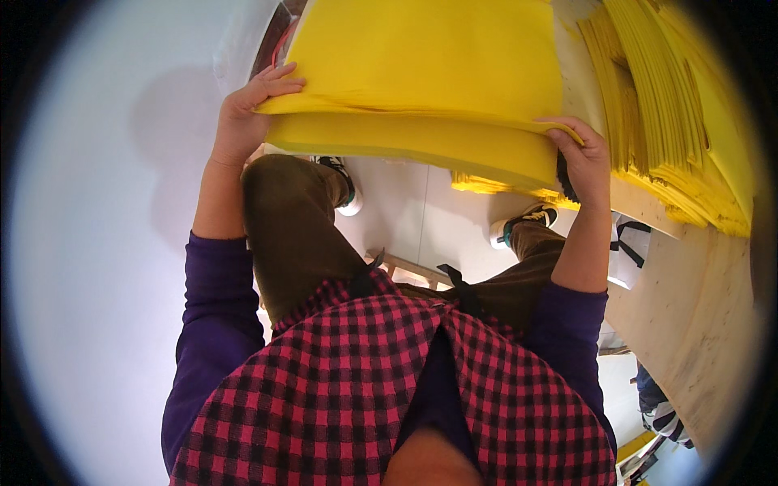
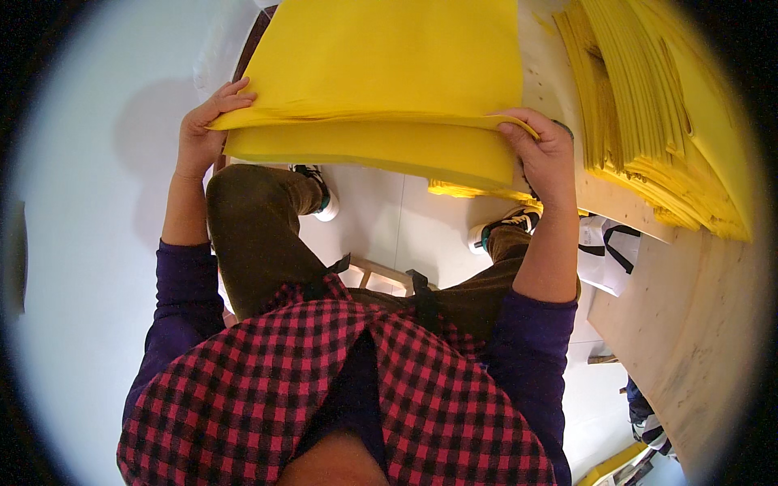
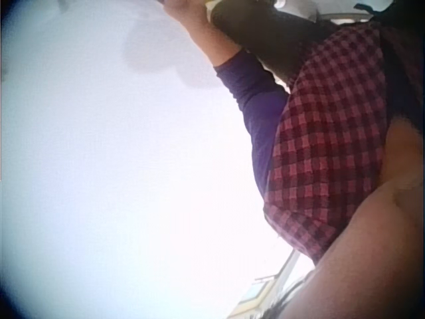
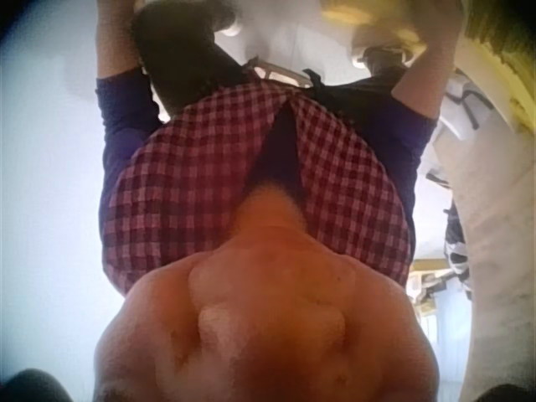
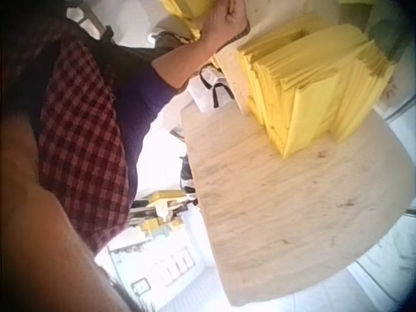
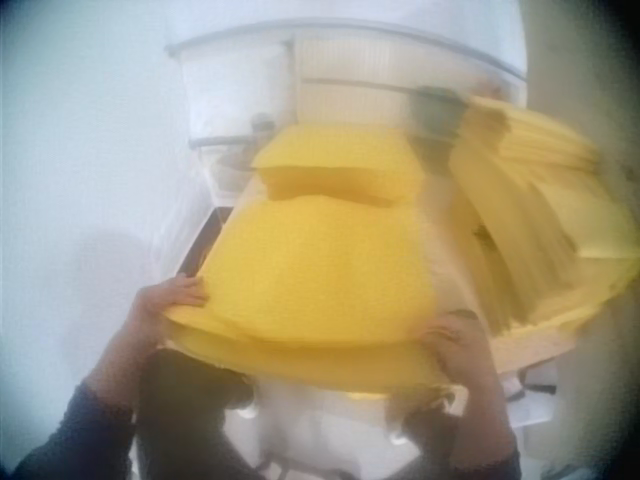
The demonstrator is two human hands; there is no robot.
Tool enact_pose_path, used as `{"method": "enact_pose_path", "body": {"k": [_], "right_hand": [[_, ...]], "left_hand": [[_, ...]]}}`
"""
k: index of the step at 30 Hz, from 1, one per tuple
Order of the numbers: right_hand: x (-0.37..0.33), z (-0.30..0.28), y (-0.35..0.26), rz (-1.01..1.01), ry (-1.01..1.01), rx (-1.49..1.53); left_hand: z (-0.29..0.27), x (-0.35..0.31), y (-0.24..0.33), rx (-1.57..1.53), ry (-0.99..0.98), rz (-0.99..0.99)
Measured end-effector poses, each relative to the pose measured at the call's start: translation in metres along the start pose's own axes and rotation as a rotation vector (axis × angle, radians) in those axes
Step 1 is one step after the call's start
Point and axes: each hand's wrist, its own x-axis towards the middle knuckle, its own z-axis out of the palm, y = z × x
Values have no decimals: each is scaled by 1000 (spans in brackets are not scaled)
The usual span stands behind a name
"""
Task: The person sits at a table and repeatedly folds yellow foam sheets in half by hand, then stacks them on the table. The person handles the sheets one at a time and aligns the edges before folding.
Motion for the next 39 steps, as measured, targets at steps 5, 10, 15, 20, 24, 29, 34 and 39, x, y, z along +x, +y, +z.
{"method": "enact_pose_path", "body": {"k": [5, 10, 15, 20, 24, 29, 34, 39], "right_hand": [[3, 5, 8, -52, 141, 139], [8, 9, 7, -1, 196, 192], [11, 13, 2, -22, 208, 266], [13, 13, -3, -47, 242, 201], [18, 16, -5, -127, 308, 233], [29, 22, -4, -233, 410, 247], [41, 29, -2, -191, 427, 169], [45, 30, -3, -108, 401, 172]], "left_hand": [[-6, 6, -6, -154, 10, -94], [-4, 8, -15, -237, 13, -193], [5, 4, -19, -739, 115, -519], [7, 8, -15, -682, 277, -491], [3, 17, -10, -653, 338, -344], [3, 36, -9, -644, 323, -272], [10, 42, -12, -665, 288, -353], [16, 40, -13, -717, 279, -488]]}}
